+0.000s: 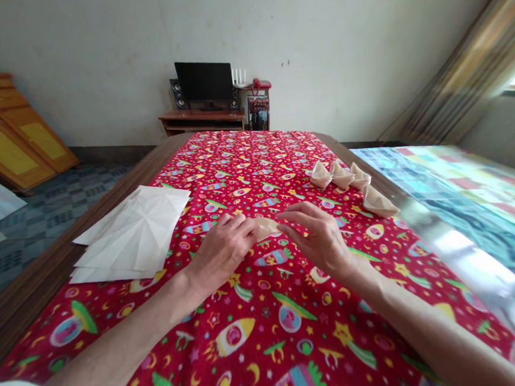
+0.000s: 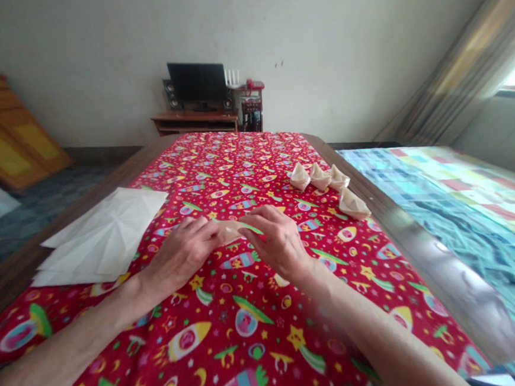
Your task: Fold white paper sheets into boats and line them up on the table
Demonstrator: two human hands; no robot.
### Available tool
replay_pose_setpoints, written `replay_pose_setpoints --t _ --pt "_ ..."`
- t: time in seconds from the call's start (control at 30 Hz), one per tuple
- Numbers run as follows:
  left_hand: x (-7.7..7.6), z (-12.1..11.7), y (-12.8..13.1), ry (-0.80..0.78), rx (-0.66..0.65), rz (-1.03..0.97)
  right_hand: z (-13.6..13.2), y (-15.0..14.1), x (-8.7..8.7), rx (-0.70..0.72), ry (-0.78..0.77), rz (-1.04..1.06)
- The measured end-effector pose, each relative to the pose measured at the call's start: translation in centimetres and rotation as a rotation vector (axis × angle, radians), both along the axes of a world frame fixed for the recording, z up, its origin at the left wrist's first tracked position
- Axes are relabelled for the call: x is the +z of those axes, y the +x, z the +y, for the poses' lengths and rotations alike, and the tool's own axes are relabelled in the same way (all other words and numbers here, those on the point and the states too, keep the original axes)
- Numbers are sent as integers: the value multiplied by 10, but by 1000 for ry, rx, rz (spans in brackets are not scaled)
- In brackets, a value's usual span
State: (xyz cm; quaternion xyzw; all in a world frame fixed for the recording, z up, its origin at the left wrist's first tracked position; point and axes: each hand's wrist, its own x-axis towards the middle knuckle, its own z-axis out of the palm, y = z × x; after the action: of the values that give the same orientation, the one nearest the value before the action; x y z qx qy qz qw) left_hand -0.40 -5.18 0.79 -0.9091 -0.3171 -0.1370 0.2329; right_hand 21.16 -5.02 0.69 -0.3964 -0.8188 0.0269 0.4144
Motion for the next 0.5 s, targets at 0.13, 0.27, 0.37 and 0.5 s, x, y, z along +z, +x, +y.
replay_pose_setpoints --t 0.13,0.27,0.37,0.5 --pt "1 -9 8 48 -9 78 -3 -10 -1 -30 99 -336" --pt "-2 -9 11 81 -25 95 -1 -14 -5 -49 51 -392" --pt "-3 -8 11 94 -42 80 1 -13 -7 -67 10 -383" --pt "-4 -9 11 72 -62 56 3 -13 -11 -66 -21 -378"
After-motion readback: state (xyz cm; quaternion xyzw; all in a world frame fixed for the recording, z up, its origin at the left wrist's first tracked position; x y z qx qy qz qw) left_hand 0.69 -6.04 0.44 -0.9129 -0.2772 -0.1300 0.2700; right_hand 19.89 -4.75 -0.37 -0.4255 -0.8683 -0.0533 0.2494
